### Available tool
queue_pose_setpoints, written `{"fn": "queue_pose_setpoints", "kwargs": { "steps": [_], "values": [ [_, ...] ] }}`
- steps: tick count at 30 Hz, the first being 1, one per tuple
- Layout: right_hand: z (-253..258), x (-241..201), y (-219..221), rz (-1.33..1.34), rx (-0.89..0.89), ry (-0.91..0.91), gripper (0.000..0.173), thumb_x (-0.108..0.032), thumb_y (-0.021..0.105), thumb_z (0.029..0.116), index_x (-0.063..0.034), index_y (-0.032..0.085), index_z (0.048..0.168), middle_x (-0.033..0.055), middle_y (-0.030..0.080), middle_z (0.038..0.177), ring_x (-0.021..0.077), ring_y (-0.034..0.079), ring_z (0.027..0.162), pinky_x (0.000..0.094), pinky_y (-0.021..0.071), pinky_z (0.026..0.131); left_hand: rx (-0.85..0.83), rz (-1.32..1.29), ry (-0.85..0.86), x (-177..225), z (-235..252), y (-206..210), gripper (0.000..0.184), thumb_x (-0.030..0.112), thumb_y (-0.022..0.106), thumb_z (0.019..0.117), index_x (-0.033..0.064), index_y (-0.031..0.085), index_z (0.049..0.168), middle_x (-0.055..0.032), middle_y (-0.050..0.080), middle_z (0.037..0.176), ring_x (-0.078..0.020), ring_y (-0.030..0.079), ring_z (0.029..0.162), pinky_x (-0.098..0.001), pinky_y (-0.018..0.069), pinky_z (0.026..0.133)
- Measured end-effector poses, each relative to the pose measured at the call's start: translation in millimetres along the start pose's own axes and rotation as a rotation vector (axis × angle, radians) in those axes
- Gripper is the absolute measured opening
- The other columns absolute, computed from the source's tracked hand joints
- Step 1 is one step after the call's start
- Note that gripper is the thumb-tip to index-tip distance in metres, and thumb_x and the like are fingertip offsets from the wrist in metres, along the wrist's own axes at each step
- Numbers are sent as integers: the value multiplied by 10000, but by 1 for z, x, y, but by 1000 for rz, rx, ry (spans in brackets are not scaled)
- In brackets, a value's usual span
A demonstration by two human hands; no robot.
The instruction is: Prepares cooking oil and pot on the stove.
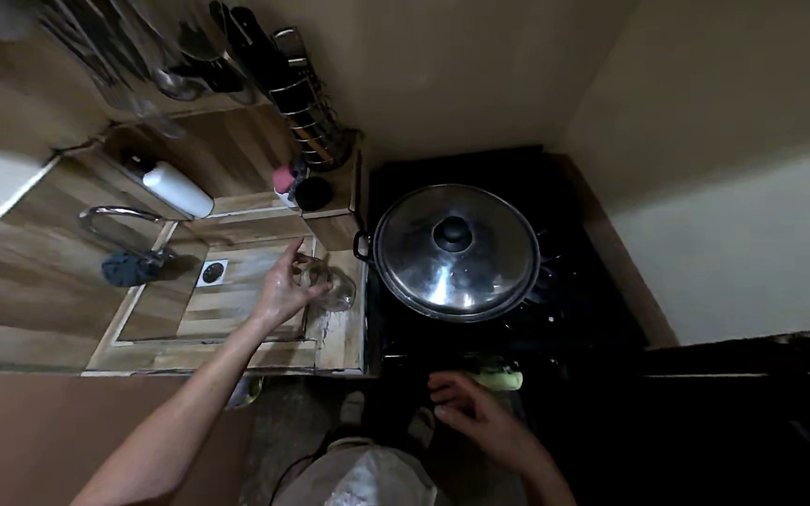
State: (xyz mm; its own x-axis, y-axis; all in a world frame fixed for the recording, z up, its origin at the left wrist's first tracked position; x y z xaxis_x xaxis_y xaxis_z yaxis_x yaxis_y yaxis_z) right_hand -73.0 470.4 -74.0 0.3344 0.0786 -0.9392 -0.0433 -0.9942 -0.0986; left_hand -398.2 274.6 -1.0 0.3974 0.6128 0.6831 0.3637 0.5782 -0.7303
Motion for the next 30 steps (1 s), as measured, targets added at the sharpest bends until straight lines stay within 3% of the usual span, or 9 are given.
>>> {"fn": "queue_pose_setpoints", "kwargs": {
  "steps": [4,9,13,15,17,20,23,26,30],
  "values": [
    [-13,-26,-46,-111,152,-100,524,-342,676,964,-72,566,1400,64,690,1247,157,710,1031,343,607,883,1,29,-32,0,8,5,1102,338,924,723,105,296,1597,-199,598,1369,-314,624,1194,-496,524,998],
    [-15,-36,-104,-184,515,-128,383,-258,656,971,-44,634,1287,64,732,1044,137,724,873,323,621,791,11,9,-56,2,11,9,1096,312,925,729,78,292,1592,-217,584,1383,-320,622,1204,-479,521,1010],
    [-13,-17,-136,-209,748,-44,469,-343,625,990,-11,603,1320,108,702,1077,179,690,904,387,584,814,-55,53,-59,0,14,8,1097,381,912,743,61,294,1590,-222,560,1415,-343,588,1255,-509,488,1046],
    [-9,-9,-143,-110,819,-32,506,-362,563,1019,-2,547,1375,142,668,1177,191,666,1000,388,563,850,-121,151,-80,5,15,6,1155,467,906,728,60,272,1603,-255,488,1481,-420,485,1358,-575,425,1103],
    [0,-2,-150,45,871,-18,488,-357,466,1075,-6,504,1413,181,620,1303,226,650,1133,404,562,913,-107,254,-65,35,16,2,1147,551,873,738,49,301,1597,-279,406,1545,-520,340,1430,-661,355,1125],
    [21,2,-159,235,929,-37,546,-419,349,1103,-14,478,1446,166,581,1368,217,615,1199,390,540,957,42,193,236,121,17,19,767,439,786,879,62,502,1485,-227,500,1489,-468,435,1381,-626,411,1091],
    [46,-4,-164,404,910,-66,627,-488,243,1109,-24,450,1476,140,554,1414,193,571,1247,382,500,1007,-142,156,512,195,28,69,517,320,692,970,162,575,1448,-141,521,1488,-364,479,1370,-553,447,1089],
    [63,-18,-166,507,887,-116,685,-546,184,1095,-57,466,1483,117,562,1449,175,564,1292,389,492,1045,-394,295,591,229,43,110,486,282,680,982,234,574,1454,-129,460,1539,-387,460,1368,-569,472,1044],
    [75,-28,-166,634,882,-192,704,-571,156,1086,-68,485,1452,110,627,1352,161,621,1210,388,542,993,-533,397,627,240,57,129,361,167,706,943,158,681,1303,-153,586,1353,-392,517,1273,-558,502,981]
  ]
}}
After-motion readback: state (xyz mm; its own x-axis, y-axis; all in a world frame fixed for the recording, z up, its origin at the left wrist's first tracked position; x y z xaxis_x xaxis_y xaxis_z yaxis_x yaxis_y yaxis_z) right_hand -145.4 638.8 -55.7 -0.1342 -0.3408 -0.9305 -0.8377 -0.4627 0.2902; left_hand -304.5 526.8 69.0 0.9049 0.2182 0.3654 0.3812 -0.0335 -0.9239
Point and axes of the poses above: each hand's wrist, its own z-axis towards the middle knuckle, its own y-axis out of the palm, x = y × z, the point moved 6 cm from there along z, towards the middle knuckle
